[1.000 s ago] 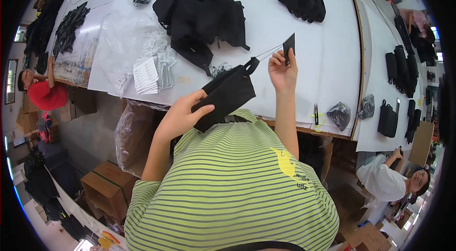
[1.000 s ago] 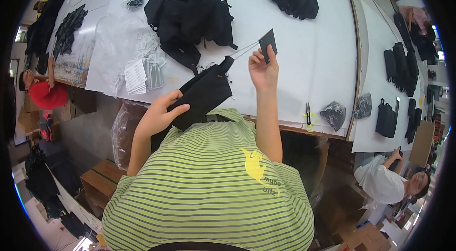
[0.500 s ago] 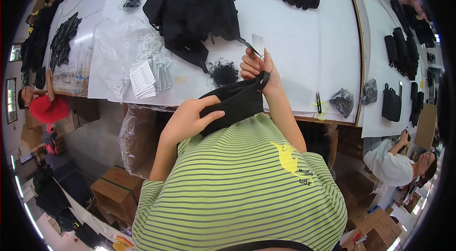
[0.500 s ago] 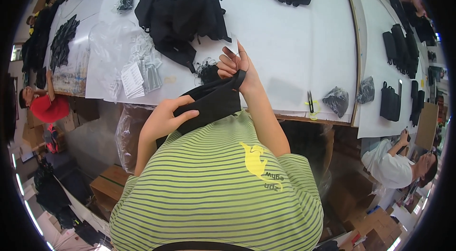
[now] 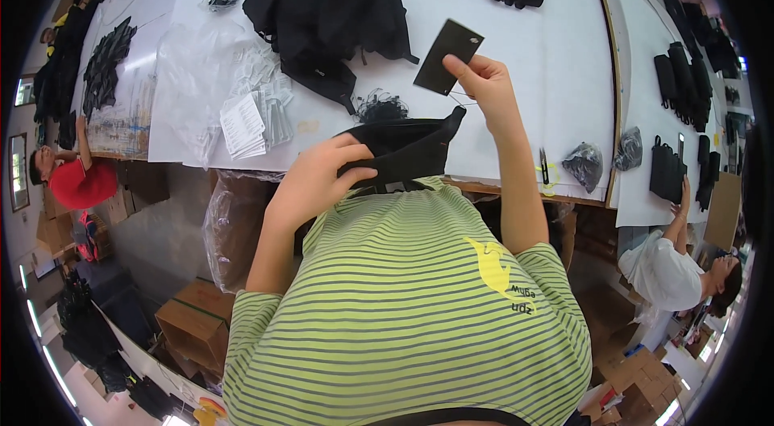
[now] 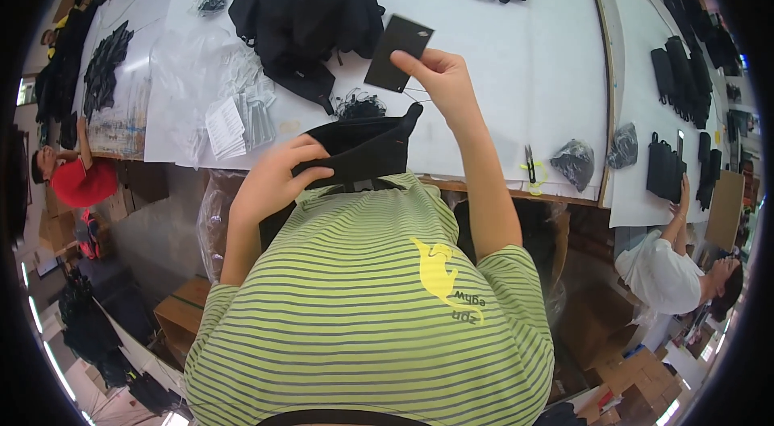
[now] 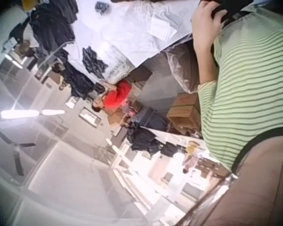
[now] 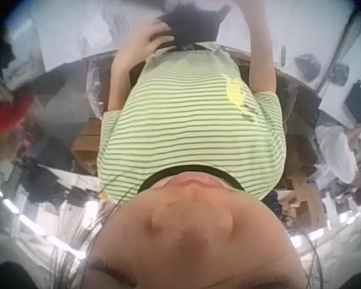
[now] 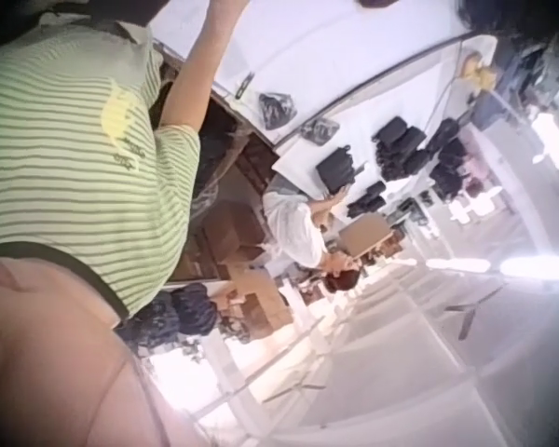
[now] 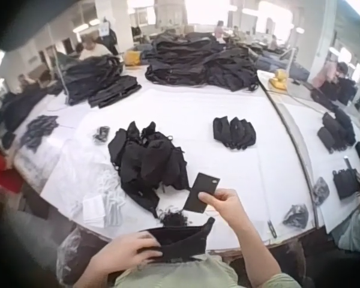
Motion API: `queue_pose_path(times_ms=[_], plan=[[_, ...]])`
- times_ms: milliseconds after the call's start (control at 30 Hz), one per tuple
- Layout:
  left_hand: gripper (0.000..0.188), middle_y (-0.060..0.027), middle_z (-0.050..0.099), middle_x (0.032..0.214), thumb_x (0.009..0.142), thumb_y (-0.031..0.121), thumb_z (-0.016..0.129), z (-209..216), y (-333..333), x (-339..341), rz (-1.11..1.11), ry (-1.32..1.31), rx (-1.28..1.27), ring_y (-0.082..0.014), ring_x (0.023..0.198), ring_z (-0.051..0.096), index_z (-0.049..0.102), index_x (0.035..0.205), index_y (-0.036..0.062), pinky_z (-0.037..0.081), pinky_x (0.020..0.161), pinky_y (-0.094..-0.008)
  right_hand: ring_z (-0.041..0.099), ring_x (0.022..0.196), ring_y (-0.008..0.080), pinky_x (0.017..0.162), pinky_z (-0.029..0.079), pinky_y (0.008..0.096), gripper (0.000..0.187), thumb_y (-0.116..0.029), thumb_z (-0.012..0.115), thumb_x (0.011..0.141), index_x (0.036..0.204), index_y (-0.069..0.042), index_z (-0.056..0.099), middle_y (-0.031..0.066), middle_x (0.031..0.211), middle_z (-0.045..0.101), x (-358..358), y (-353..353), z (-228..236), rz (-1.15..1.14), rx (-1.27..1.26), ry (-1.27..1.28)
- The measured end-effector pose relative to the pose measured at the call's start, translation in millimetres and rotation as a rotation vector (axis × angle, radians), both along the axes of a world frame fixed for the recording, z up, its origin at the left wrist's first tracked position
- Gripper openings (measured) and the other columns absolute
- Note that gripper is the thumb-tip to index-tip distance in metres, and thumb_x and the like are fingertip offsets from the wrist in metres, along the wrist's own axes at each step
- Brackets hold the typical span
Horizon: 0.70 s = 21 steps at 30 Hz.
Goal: Inspecting and organizing small black fabric pouches and labels at a workshop table.
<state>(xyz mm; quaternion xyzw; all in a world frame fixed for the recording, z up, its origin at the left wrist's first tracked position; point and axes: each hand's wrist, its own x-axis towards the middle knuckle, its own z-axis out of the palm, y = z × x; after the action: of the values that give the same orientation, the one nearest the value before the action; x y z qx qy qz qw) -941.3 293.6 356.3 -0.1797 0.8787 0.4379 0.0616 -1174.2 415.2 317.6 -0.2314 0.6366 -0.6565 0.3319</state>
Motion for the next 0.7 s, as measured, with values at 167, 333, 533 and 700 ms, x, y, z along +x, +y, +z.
queue_pose_path(times_ms=[167,333,533,700], plan=[[0.017,-0.0097,0.051,0.121,0.075,0.013,0.07,-2,-2,-7,-0.028,0.19,-0.136,-0.0267,0.1,0.057,0.062,0.086,0.003,0.047,0.083,-0.0345,0.048,0.044,0.0157,0.046,0.037,0.0297,0.023,-0.03,0.074,0.073,0.073,-0.007,0.071,0.0077,0.048,0.049,30,-9,43,0.56,0.532,0.716],[0.016,-0.0081,0.06,0.105,0.075,0.013,0.068,-28,-9,-10,-0.293,0.407,-0.129,-0.0271,0.096,0.056,0.062,0.089,0.0061,0.046,0.078,-0.0366,0.058,0.056,0.027,0.055,0.046,0.035,0.02,-0.03,0.069,0.074,0.077,-0.01,0.072,0.0109,0.062,0.062,50,-13,19,0.972,0.585,0.984],[0.021,-0.0106,0.062,0.082,0.083,0.024,0.062,-30,-30,-6,-0.233,-0.092,0.19,-0.0299,0.082,0.057,0.061,0.094,0.0068,0.045,0.072,-0.0347,0.048,0.049,0.02,0.05,0.039,0.0328,0.026,-0.034,0.07,0.075,0.084,-0.009,0.071,0.0081,0.054,0.052,44,-2,9,0.888,0.501,0.517],[0.022,-0.005,0.065,0.085,0.088,0.024,0.059,-65,-65,-22,-0.271,0.057,0.474,-0.0145,0.079,0.06,0.06,0.097,0.0042,0.046,0.072,-0.0296,0.026,0.047,0.0094,0.045,0.024,0.028,0.027,-0.022,0.078,0.069,0.073,-0.001,0.062,0.0001,0.049,0.031,50,6,18,0.797,0.588,0.516]])
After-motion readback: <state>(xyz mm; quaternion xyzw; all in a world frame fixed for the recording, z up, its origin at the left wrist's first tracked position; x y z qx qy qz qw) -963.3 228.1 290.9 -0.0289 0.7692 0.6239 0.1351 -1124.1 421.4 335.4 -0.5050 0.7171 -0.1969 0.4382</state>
